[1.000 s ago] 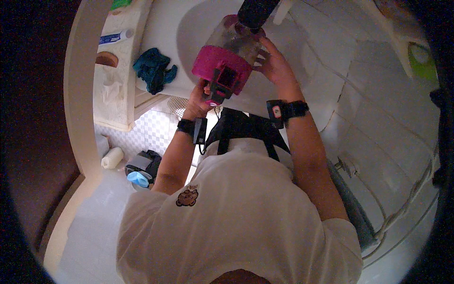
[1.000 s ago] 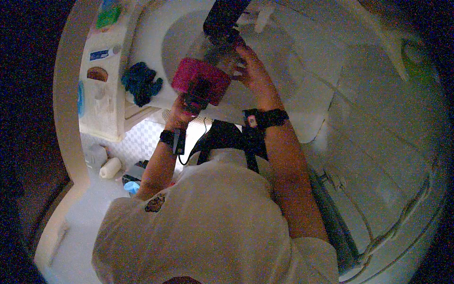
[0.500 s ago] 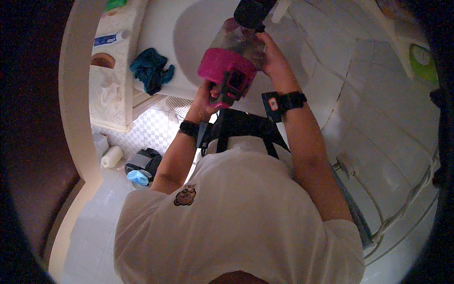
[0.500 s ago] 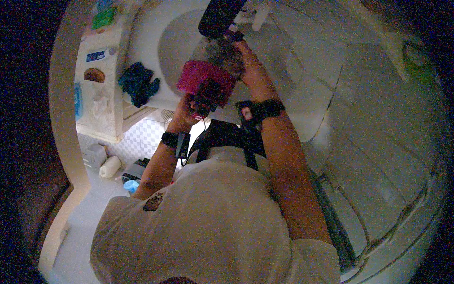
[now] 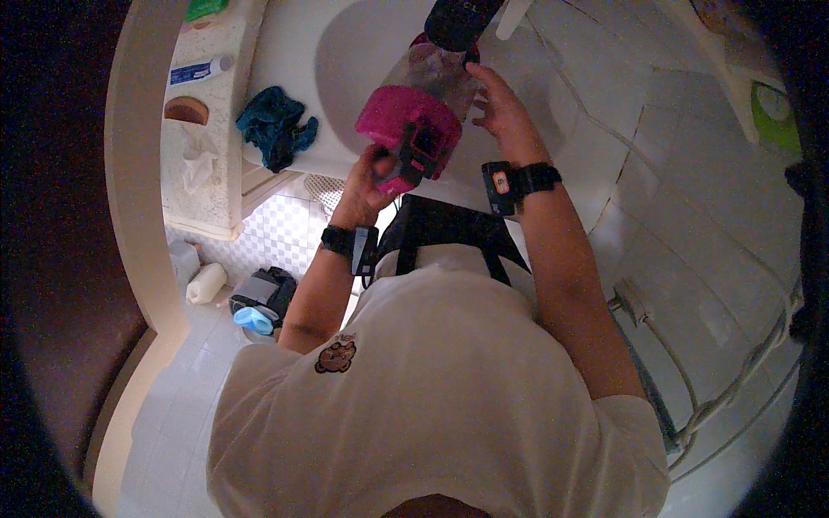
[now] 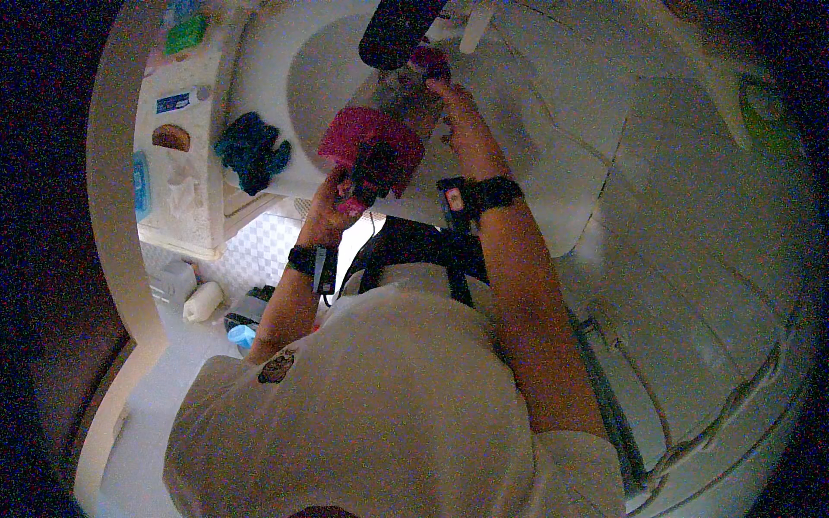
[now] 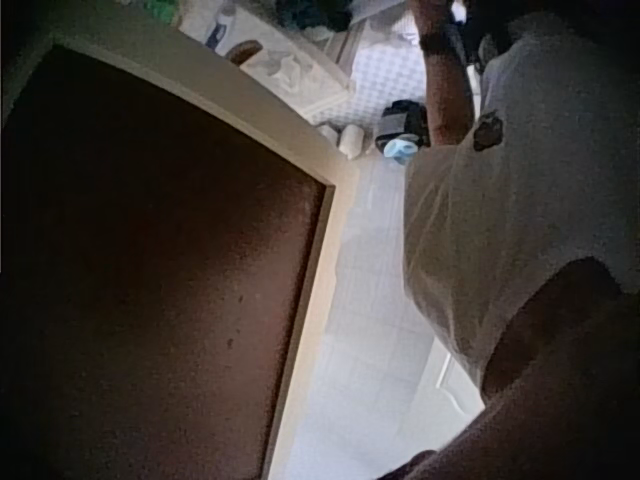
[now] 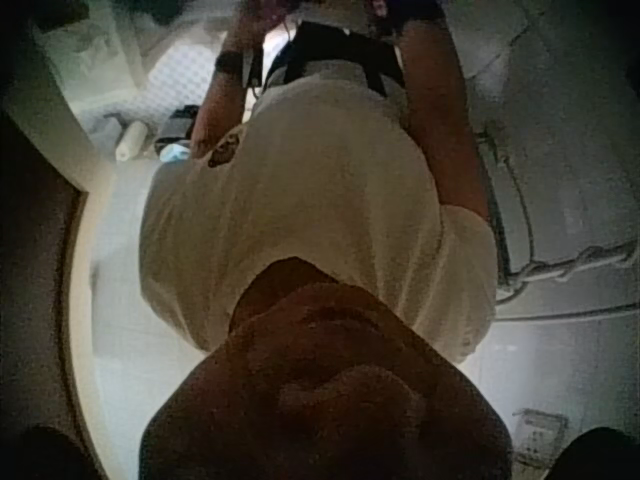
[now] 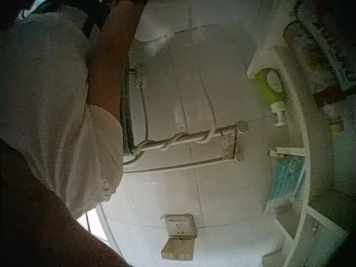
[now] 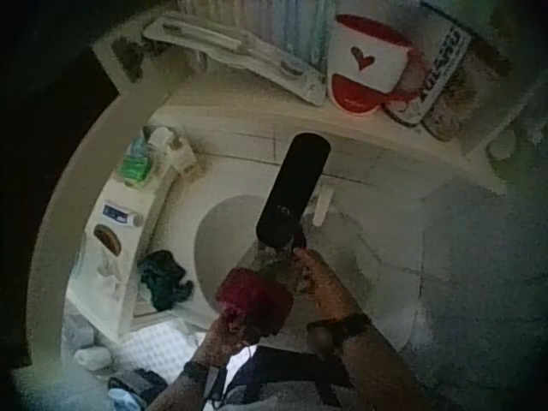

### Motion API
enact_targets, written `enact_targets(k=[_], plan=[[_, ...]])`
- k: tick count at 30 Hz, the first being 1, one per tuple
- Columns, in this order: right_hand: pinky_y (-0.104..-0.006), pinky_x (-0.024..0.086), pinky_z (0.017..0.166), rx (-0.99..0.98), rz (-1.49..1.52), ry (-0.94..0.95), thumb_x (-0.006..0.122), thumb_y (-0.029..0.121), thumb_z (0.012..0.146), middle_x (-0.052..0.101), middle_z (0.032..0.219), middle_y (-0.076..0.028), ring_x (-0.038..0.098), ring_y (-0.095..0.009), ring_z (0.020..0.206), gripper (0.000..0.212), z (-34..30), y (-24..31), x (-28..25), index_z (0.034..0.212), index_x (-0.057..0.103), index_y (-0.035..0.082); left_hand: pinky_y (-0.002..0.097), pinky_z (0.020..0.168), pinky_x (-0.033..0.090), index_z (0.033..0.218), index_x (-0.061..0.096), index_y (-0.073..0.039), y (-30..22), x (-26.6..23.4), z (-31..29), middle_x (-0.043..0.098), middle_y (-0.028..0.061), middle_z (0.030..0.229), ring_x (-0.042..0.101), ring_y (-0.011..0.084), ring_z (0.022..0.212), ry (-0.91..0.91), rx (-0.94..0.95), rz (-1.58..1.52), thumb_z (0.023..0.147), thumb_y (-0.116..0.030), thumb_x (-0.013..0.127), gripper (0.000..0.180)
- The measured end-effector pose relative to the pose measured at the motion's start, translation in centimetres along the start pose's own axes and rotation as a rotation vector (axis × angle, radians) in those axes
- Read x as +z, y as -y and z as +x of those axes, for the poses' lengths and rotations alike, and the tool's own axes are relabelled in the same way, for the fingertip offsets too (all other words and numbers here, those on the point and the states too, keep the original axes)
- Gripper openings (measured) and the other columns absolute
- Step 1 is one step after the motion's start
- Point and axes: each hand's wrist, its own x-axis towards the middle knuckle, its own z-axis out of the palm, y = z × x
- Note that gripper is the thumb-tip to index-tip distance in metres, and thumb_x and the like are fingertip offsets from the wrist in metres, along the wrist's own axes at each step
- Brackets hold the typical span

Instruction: The person washes a pink blender jar and its lid under a running tap in a bathroom sink, then wipes a vacuum cleaner hose with a blue cloth.

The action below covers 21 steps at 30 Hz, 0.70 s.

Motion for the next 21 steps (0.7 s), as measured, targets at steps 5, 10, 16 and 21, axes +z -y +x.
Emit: enact_targets(k=[5,10,16,21], plan=[[-0.0489,0.032,0.096,-0.053,0.01,0.154,0.071,0.046,0.077,0.055,0.12,-0.002,0.048,-0.022,0.11,0.053,0.5,-0.5,-1.2,0.118,0.057,0.017,0.0368,0.072,0.055,0.11,0.058,-0.008,-1.2,-1.9,0.4,0.066,0.0082,0.089,0.064,0.0202,0.079,0.13,-0.227,-0.303,0.098,-0.028,0.046,0.026],[-0.0352,0.041,0.092,-0.144,-0.029,0.315,0.068,0.036,0.084,0.062,0.111,-0.002,0.055,-0.018,0.102,0.041,-1.2,0.3,-2.2,0.114,0.06,0.009,0.0369,0.078,0.055,0.114,0.058,-0.008,-2.4,-4.6,1.3,0.064,0.0105,0.1,0.062,0.0206,0.089,0.734,-0.462,-0.514,0.096,-0.037,0.048,0.036],[-0.0275,0.046,0.081,-0.302,-0.084,0.121,0.069,0.037,0.084,0.065,0.097,-0.002,0.06,-0.014,0.085,0.037,-2.7,0.2,-1.6,0.101,0.066,0.005,0.0345,0.067,0.053,0.105,0.057,-0.005,-5.8,-3.3,-0.1,0.064,0.008,0.097,0.062,0.0219,0.084,-0.029,0.001,-0.219,0.094,-0.023,0.052,0.022],[-0.0264,0.042,0.064,-0.333,-0.259,-0.177,0.072,0.042,0.081,0.063,0.08,0.0,0.056,-0.011,0.07,0.035,-2.0,0.0,-0.3,0.084,0.064,0.008,0.0351,0.068,0.051,0.112,0.054,-0.007,-8.5,-4.0,1.8,0.063,0.008,0.101,0.061,0.0225,0.085,0.134,0.1,0.171,0.095,-0.027,0.049,0.027]])
